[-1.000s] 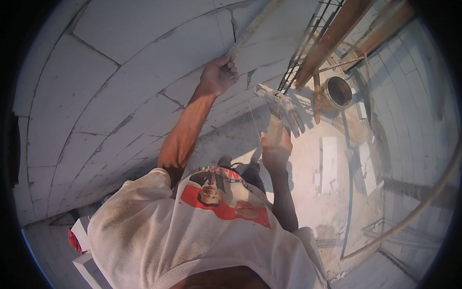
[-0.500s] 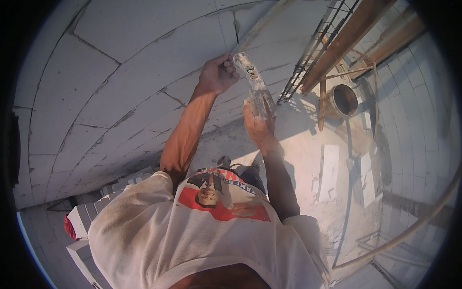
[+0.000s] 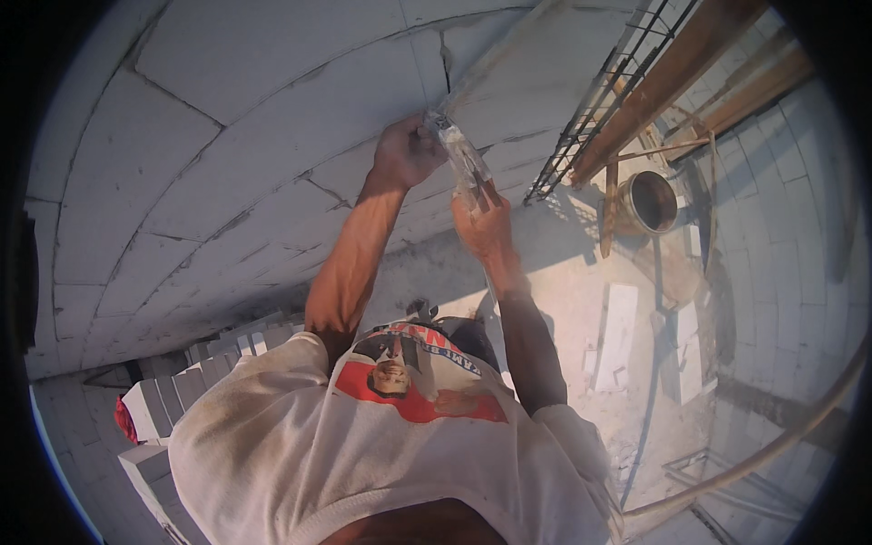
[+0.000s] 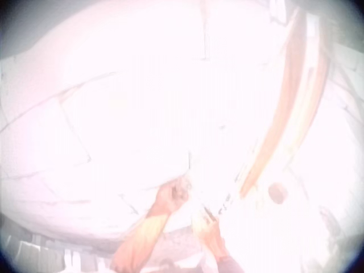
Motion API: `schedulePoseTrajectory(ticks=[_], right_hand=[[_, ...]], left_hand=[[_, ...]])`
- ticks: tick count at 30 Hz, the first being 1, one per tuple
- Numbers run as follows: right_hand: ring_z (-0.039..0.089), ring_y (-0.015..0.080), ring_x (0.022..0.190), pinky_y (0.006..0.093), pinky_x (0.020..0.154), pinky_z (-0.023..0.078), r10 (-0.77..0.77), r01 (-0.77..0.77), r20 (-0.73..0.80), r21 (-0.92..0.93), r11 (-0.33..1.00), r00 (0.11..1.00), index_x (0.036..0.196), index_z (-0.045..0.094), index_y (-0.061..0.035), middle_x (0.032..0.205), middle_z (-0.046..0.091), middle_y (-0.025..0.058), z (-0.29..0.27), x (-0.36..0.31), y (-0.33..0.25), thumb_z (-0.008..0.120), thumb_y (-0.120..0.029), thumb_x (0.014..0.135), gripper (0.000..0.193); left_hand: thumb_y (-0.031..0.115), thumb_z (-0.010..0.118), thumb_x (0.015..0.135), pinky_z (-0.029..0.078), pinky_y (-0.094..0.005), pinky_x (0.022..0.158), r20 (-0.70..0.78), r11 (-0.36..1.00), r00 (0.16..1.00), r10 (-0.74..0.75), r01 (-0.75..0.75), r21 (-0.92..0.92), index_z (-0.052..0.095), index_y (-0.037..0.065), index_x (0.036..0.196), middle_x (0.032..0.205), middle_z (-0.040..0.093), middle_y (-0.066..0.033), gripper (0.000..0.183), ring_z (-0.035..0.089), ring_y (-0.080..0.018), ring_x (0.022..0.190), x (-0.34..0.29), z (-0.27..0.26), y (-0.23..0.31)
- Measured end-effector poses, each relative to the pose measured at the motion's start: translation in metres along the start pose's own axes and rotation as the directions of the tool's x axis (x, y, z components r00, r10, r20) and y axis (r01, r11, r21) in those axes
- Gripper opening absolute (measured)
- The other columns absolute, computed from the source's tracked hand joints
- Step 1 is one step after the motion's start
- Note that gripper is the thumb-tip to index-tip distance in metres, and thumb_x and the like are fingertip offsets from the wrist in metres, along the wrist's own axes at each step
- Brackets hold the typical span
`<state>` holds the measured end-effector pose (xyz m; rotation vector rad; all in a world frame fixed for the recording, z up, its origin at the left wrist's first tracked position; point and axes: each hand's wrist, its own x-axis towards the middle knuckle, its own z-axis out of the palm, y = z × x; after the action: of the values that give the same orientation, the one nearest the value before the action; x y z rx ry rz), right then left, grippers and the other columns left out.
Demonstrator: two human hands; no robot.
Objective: The person scoops mortar from a bucket and spreads it onto a low wall. They place a white rectangular block onto the mortar, tap it into position with a hammer, and use a nail and hammer to secure the block. The person repeats this process for multiple blocks along the wall.
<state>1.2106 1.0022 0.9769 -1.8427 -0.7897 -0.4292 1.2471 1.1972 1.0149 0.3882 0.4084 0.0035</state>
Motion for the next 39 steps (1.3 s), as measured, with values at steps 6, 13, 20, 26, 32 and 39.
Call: schedulePoseTrajectory(ticks=[6,13,20,26,32,39], right_hand=[[0.067,0.0395,0.066,0.0429,0.060,0.052,0.229,-0.242,0.139,0.089,0.966,0.964,0.121,0.060,0.0030,0.077,0.065,0.0240,0.008,-0.014,0.014,0.066,-0.010,0.088,0.036],[0.070,0.0402,0.075,0.0429,0.070,0.056,0.423,-0.448,0.320,0.005,0.894,0.848,0.118,0.063,0.0028,0.084,0.068,0.0245,0.002,0.015,0.007,0.066,-0.013,0.089,0.034],[0.061,0.0180,0.075,0.0380,0.067,0.053,0.242,-0.243,0.023,0.167,0.956,0.970,0.120,0.065,0.0039,0.088,0.067,0.0128,-0.031,-0.107,0.029,0.068,-0.010,0.089,0.034],[0.067,0.0238,0.074,0.0405,0.070,0.054,0.703,-0.722,0.204,0.030,0.691,0.681,0.117,0.064,0.0025,0.085,0.070,0.0128,-0.084,-0.238,0.025,0.071,-0.012,0.086,0.035],[0.071,0.0441,0.086,0.0501,0.077,0.055,0.839,-0.786,0.177,-0.294,0.544,0.514,0.111,0.062,0.0024,0.091,0.072,0.0244,-0.125,-0.325,0.046,0.068,-0.018,0.082,0.036],[0.070,0.0478,0.091,0.0551,0.080,0.055,0.980,-0.911,-0.085,-0.390,0.132,0.178,0.110,0.062,0.0031,0.096,0.071,0.0305,-0.138,-0.398,0.006,0.060,-0.018,0.083,0.034]], left_hand=[[0.011,0.050,0.104,0.045,-0.0311,0.067,-0.071,1.000,0.997,0.018,-0.017,0.006,0.055,0.005,0.097,0.077,0.046,0.0020,0.011,0.043,-0.0116,0.065,-0.011,-0.002,-0.002],[0.013,0.048,0.107,0.043,-0.0270,0.062,0.051,0.999,0.999,-0.003,0.005,-0.037,0.059,0.005,0.099,0.077,0.048,0.0028,0.015,0.043,-0.0097,0.064,0.015,-0.026,0.010],[0.033,0.061,0.104,0.045,-0.0279,0.064,-0.154,0.859,0.955,0.252,-0.148,0.490,0.068,-0.001,0.111,0.077,0.050,0.0044,0.035,0.048,-0.0096,0.066,-0.045,-0.006,-0.028],[0.034,0.063,0.102,0.049,-0.0339,0.082,-0.198,0.621,0.928,0.317,-0.045,0.783,0.061,0.003,0.131,0.100,0.060,-0.0028,0.043,0.057,-0.0143,0.089,-0.061,-0.075,-0.055],[0.039,0.067,0.099,0.049,-0.0396,0.101,-0.004,0.251,0.948,0.318,-0.080,0.965,0.056,-0.003,0.140,0.126,0.066,-0.0148,0.061,0.062,-0.0268,0.118,-0.062,-0.073,-0.092],[0.040,0.074,0.095,0.047,-0.0404,0.108,0.029,-0.189,0.958,-0.285,-0.086,0.978,0.042,-0.007,0.151,0.145,0.055,-0.0280,0.080,0.057,-0.0341,0.133,-0.018,-0.147,-0.149]])
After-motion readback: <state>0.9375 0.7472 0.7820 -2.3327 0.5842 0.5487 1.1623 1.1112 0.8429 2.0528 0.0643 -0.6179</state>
